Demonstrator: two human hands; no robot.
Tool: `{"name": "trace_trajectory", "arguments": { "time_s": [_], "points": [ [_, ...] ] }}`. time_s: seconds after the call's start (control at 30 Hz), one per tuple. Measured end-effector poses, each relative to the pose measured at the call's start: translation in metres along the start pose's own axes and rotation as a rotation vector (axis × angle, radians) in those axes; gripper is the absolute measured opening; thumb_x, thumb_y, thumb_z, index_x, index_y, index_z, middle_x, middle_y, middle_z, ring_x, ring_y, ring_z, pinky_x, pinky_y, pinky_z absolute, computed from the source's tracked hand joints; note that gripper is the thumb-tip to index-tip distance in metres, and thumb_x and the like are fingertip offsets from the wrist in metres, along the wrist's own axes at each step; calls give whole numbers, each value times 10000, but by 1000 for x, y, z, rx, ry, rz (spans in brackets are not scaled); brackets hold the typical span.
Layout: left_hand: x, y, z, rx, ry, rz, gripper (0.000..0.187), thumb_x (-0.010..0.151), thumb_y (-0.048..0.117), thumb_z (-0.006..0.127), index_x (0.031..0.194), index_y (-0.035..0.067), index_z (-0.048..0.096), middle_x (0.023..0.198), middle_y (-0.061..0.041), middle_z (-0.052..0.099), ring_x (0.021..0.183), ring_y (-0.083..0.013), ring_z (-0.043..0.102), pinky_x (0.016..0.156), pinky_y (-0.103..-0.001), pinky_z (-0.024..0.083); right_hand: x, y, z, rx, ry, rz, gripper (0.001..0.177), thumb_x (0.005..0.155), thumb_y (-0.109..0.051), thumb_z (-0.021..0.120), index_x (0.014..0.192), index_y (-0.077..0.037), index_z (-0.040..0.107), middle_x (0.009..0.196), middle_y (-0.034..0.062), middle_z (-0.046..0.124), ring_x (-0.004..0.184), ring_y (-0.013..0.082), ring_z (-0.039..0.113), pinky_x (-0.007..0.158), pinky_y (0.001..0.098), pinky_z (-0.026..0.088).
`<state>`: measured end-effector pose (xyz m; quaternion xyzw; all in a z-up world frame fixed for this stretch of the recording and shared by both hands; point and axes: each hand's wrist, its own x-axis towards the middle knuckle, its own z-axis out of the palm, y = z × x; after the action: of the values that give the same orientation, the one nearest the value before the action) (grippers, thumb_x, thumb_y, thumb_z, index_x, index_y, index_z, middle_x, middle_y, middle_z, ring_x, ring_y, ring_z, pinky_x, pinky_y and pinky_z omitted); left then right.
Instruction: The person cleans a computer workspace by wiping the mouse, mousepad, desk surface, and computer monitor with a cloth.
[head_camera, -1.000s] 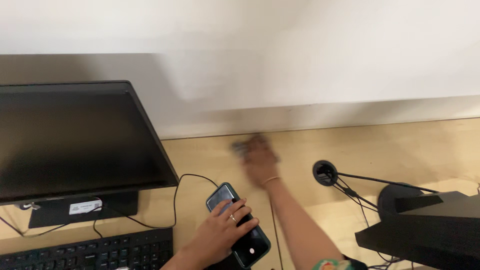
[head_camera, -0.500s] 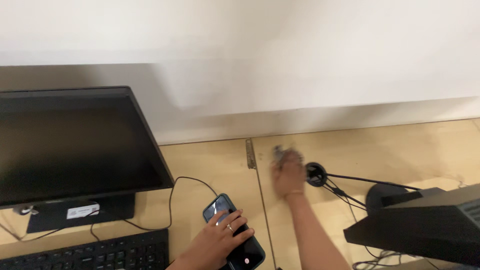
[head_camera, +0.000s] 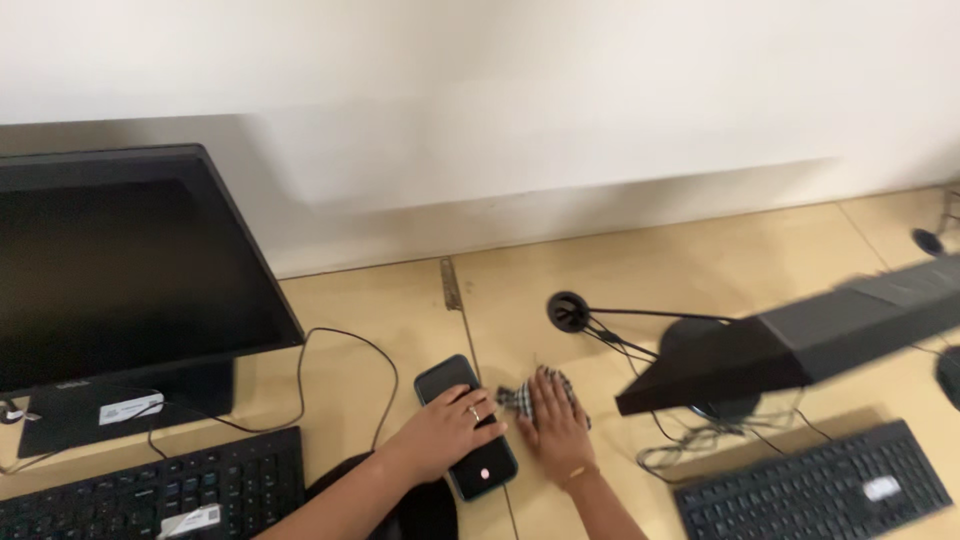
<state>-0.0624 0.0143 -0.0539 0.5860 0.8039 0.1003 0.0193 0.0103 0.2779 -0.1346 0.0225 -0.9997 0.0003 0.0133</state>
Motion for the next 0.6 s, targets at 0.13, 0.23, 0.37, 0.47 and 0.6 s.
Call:
{"name": "trace_trajectory", "arguments": {
  "time_s": [0.13, 0.23, 0.37, 0.47, 0.6],
  "points": [
    [26, 14, 27, 38, 9, 8, 506, 937, 134, 540, 1439, 203, 547, 1463, -111, 499, 1464, -307, 370, 1190, -491, 249, -69, 6, -19, 77, -28, 94, 674, 997, -449, 416, 1560, -100, 293, 1644, 56, 256, 1519, 241, 190, 1189, 449, 171],
    [46, 31, 38, 47, -85, 15, 469, 953, 143, 542, 1415, 221, 547, 1505, -72, 479, 1485, -283, 341, 1208, -483, 225, -108, 18, -20, 113, 27, 116, 630, 965, -333, 468, 1539, -107, 344, 1631, 58, 307, 1517, 249, 232, 1203, 436, 195],
    [75, 48, 40, 137, -181, 32, 495, 961, 150, 543, 1446, 251, 526, 1534, -44, 453, 1506, -268, 303, 1226, -518, 184, -151, 33, -10, 180, 45, 94, 632, 905, -172, 527, 1521, -107, 401, 1620, 50, 350, 1512, 270, 267, 1198, 436, 230],
    [98, 54, 42, 212, -260, 33, 543, 939, 152, 548, 1462, 290, 494, 1550, -5, 420, 1513, -263, 262, 1219, -559, 152, -184, 43, -4, 304, -6, 106, 621, 872, -108, 569, 1481, -99, 452, 1603, 67, 386, 1501, 289, 292, 1182, 439, 255],
    [116, 60, 46, 173, -307, -28, 476, 1006, 165, 510, 1457, 316, 517, 1589, 29, 413, 1541, -247, 247, 1249, -582, 140, -225, 74, 5, 591, 66, 105, 675, 761, 37, 524, 1421, -89, 583, 1451, 152, 598, 1375, 357, 515, 1141, 430, 411]
  ]
}}
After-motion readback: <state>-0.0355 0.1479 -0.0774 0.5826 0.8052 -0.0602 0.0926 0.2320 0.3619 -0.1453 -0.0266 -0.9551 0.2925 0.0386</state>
